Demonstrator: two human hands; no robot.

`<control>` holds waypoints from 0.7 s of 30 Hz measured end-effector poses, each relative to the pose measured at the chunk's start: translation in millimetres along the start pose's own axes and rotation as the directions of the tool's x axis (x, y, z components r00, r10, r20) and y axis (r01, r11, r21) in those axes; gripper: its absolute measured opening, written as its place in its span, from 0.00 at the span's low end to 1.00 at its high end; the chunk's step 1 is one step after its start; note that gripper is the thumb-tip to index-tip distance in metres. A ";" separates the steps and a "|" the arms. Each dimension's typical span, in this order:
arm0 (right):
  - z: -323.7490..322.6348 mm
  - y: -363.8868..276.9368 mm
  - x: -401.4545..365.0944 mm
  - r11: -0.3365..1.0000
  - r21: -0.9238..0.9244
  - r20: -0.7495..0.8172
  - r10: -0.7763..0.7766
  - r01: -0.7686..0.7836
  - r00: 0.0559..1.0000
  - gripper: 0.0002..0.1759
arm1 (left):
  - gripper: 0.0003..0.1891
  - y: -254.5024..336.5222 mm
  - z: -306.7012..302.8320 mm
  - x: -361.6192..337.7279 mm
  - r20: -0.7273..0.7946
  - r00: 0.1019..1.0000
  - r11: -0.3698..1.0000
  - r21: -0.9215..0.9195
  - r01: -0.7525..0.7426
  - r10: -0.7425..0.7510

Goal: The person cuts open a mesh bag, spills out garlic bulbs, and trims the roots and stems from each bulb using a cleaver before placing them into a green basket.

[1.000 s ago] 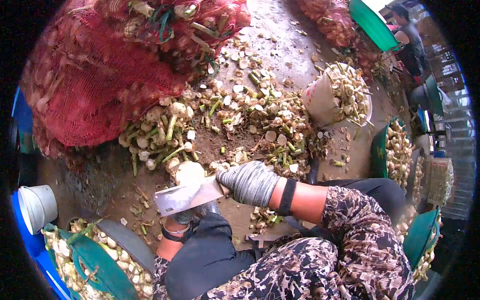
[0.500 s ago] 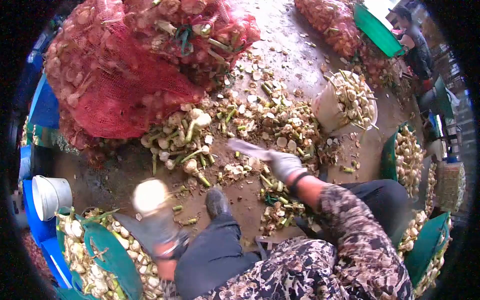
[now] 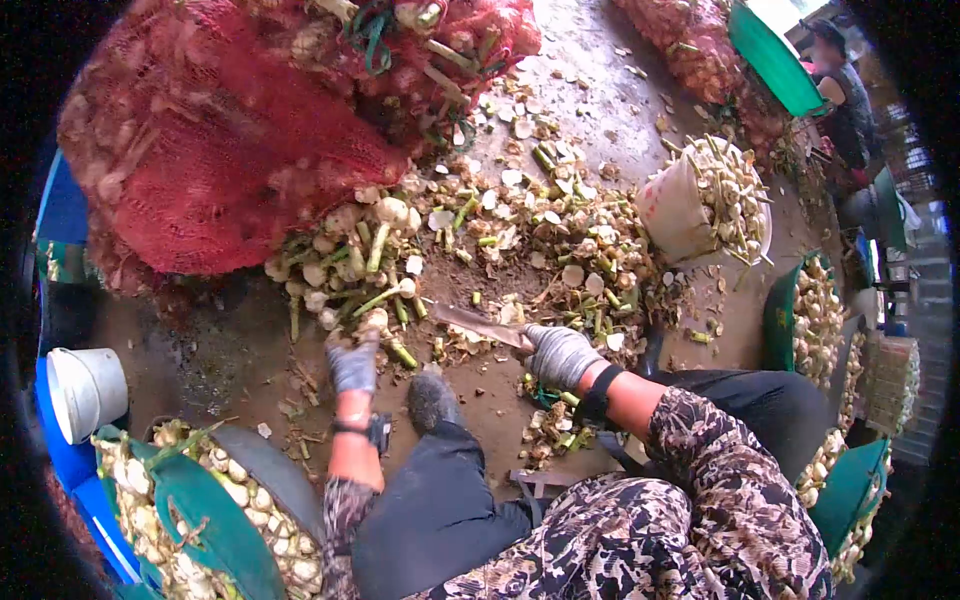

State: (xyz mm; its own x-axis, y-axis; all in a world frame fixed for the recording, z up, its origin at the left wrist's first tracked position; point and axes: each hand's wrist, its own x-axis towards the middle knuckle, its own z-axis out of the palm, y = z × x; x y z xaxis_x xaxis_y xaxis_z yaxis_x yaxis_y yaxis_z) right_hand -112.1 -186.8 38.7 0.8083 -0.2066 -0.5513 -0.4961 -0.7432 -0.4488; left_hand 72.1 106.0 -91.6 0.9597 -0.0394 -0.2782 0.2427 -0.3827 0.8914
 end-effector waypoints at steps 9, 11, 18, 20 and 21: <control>18.9 -15.0 35.7 0.972 0.086 -0.071 -0.211 0.217 0.975 0.15 | 0.36 -18.1 27.4 -2.6 0.109 0.994 0.991 -0.135 0.016 -0.001; -12.3 -54.4 26.9 0.966 -0.016 -0.049 -0.259 0.259 0.965 0.15 | 0.36 -2.1 22.0 -21.1 0.217 0.975 0.945 -0.307 0.113 -0.047; -45.5 -98.2 18.2 0.923 -0.120 0.084 -0.358 0.366 0.930 0.09 | 0.27 3.3 12.5 -49.3 0.608 0.498 0.192 0.498 -0.846 0.618; -46.6 -97.3 10.4 0.891 -0.114 0.037 -0.439 0.440 0.898 0.09 | 0.29 -3.2 7.8 -56.1 0.622 0.581 0.474 0.354 -0.806 0.525; -48.8 -97.3 6.1 0.884 -0.096 0.017 -0.458 0.458 0.889 0.08 | 0.29 -34.9 13.4 -49.4 0.622 0.626 0.617 0.275 -0.738 0.471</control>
State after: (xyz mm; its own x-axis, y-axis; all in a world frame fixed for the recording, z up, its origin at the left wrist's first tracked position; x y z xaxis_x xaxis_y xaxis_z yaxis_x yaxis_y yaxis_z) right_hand -43.4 -146.8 113.4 0.9404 0.1674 -0.2960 -0.0384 -0.8126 -0.5816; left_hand 14.3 108.9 -113.7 0.6267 -0.7789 0.0236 -0.5974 -0.4607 0.6564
